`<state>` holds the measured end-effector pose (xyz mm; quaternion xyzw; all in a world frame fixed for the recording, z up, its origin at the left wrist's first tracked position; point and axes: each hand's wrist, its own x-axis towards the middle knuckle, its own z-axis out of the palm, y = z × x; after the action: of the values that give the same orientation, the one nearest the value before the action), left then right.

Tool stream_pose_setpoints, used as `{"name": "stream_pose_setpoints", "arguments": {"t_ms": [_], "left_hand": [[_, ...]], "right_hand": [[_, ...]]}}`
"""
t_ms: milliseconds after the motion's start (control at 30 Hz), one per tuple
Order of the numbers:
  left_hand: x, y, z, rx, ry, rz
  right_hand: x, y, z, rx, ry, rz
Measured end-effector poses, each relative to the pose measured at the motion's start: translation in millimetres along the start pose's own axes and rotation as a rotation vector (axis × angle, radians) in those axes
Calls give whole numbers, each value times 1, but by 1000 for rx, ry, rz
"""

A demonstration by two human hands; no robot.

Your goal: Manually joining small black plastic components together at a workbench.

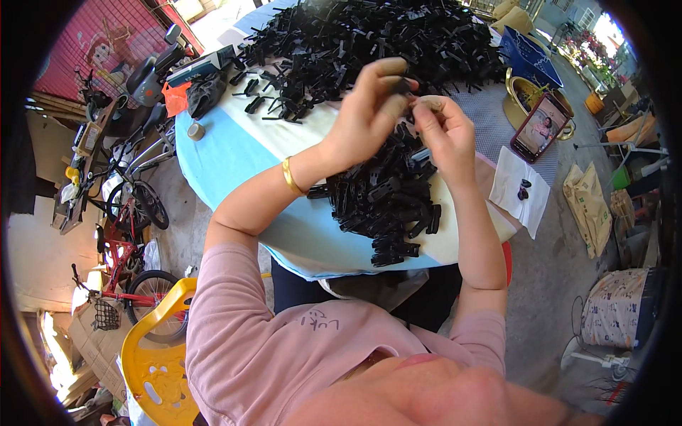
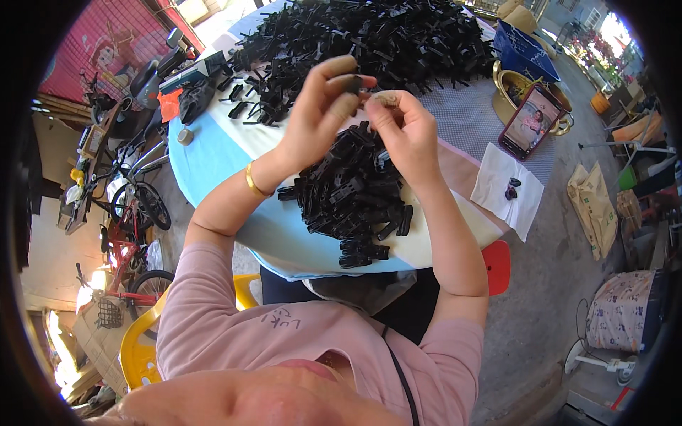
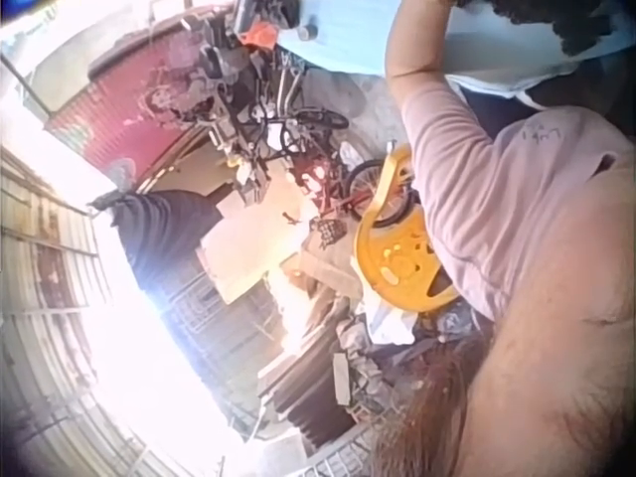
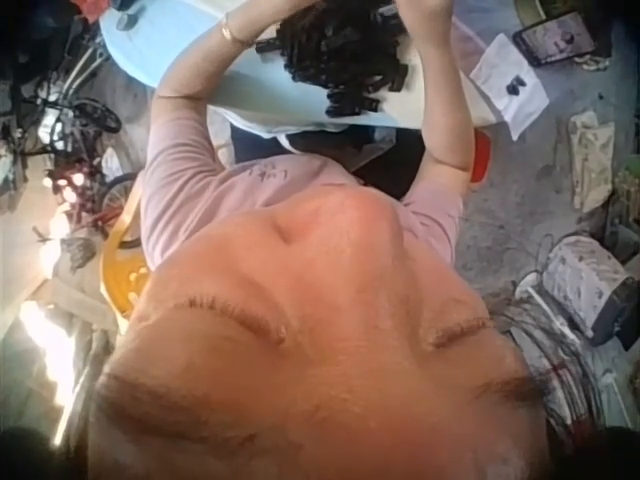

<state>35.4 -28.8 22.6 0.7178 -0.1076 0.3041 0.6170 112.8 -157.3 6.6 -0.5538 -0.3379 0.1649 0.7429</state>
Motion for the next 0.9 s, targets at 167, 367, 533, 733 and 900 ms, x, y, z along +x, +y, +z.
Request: {"name": "stream_pose_setpoints", "arguments": {"t_ms": [167, 367, 533, 733, 900], "left_hand": [[15, 8, -20, -694, 37, -385], [10, -5, -21, -707, -167, -506], [9, -6, -20, -705, -155, -529], [8, -4, -17, -833, -106, -502], [5, 5, -13, -344, -204, -419]], "right_hand": [[1, 5, -2, -332, -2, -290], [1, -4, -3, -280, 0, -452], [-1, -10, -11, -421, -19, -633], [-5, -11, -2, -399, -78, -583], [-5, -9, -2, -188, 6, -307]]}}
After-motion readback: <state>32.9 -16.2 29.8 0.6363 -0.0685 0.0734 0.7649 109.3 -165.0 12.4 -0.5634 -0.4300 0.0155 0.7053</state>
